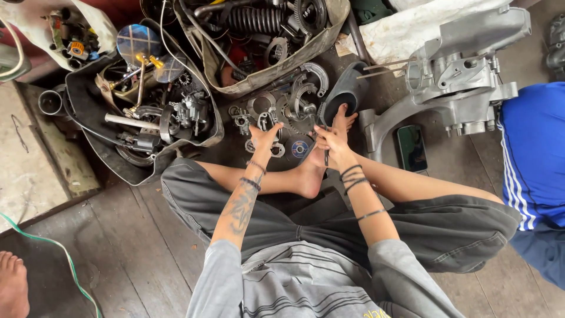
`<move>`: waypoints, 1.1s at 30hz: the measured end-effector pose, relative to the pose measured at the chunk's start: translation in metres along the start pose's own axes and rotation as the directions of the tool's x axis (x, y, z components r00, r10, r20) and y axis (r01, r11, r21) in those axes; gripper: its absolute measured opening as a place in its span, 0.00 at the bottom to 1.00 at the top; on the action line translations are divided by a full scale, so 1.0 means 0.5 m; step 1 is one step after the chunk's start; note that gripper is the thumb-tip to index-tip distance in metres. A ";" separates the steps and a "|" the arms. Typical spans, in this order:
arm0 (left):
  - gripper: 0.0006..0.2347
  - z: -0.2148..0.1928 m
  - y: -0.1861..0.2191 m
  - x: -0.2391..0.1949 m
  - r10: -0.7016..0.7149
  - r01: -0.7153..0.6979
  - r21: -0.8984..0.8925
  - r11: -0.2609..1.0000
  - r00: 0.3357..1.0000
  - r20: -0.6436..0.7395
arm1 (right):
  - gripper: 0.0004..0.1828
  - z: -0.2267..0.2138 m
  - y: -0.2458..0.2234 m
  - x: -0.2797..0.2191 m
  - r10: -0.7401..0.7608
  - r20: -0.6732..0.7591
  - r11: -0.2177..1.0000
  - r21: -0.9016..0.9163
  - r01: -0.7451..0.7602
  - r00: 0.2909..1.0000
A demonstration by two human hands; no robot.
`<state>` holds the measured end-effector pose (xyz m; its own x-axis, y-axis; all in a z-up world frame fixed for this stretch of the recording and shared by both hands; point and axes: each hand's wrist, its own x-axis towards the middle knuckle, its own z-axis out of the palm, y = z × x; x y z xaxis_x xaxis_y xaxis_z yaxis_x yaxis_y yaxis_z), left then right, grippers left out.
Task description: Inspecting and cleaning a motorcycle kick starter gear assembly by hand and with a small tool.
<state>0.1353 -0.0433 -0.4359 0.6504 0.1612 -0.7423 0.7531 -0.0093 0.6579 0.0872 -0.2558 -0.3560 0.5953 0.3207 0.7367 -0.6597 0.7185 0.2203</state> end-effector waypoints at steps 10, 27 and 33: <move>0.41 0.013 0.008 0.016 0.447 -0.296 0.700 0.650 0.894 -0.036 | 0.07 0.167 0.076 -0.045 -0.687 -0.682 0.591 -0.724 -0.356 0.249; 0.36 0.055 -0.034 0.077 0.496 -0.499 0.686 0.529 0.838 0.227 | 0.06 0.173 0.082 -0.009 -0.655 -0.706 0.611 -0.704 -0.362 0.268; 0.31 0.026 0.084 -0.152 0.755 -0.715 0.461 0.526 0.642 0.135 | 0.06 0.221 0.053 -0.056 -0.510 -0.743 0.648 -0.663 -0.376 0.433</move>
<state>0.1186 -0.0688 -0.3536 0.9993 -0.0368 0.0031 -0.0237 -0.5749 0.8179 0.0022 -0.3139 -0.2999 0.9351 0.2309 -0.2688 -0.3466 0.7541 -0.5579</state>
